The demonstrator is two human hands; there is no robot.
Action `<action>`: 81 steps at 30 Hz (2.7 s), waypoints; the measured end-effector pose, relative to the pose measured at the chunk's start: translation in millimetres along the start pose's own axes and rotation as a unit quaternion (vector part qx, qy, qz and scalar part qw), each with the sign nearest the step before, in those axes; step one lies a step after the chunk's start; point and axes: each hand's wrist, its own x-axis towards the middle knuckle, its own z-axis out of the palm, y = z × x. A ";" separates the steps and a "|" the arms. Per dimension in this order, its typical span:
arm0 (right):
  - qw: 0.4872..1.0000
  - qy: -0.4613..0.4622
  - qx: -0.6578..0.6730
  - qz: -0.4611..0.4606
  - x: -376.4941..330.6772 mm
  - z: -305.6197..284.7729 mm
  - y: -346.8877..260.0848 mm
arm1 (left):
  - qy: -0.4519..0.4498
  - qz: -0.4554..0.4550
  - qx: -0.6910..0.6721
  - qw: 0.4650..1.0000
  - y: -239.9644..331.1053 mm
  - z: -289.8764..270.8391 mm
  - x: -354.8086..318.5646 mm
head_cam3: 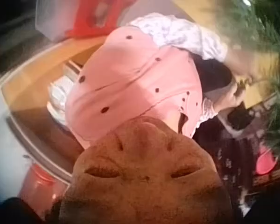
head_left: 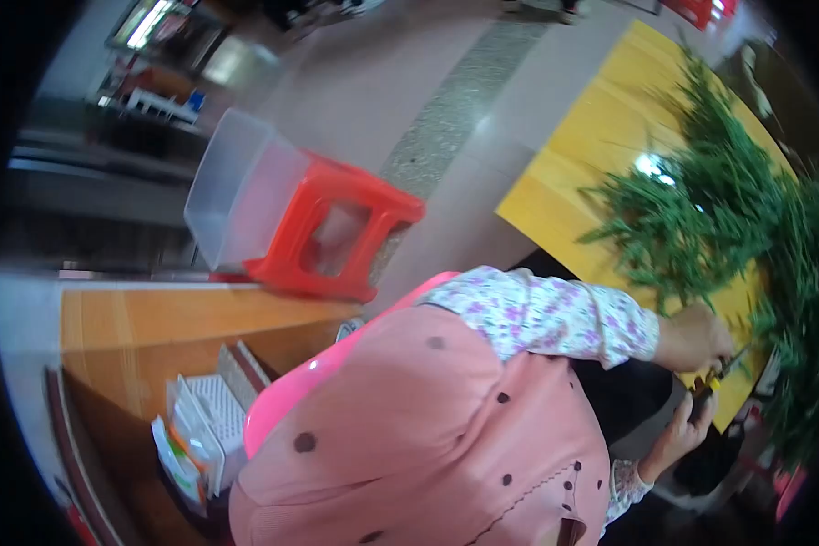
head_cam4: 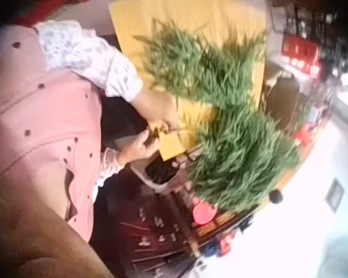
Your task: Trimming and sorting small green foliage sprigs from larger branches on a table.
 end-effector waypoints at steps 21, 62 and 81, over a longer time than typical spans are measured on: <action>0.999 0.001 -0.006 0.033 44.4 42.9 -42.2 | -0.063 -0.077 0.046 0.994 -26.9 -14.9 14.3; 0.953 0.083 -0.243 -0.161 86.6 49.4 -17.1 | 0.124 -0.313 -0.406 0.850 -18.3 -145.9 -24.6; 0.900 0.063 -0.370 -0.222 111.7 71.2 -9.9 | 0.242 -0.435 -0.389 0.775 -13.3 -227.1 -104.8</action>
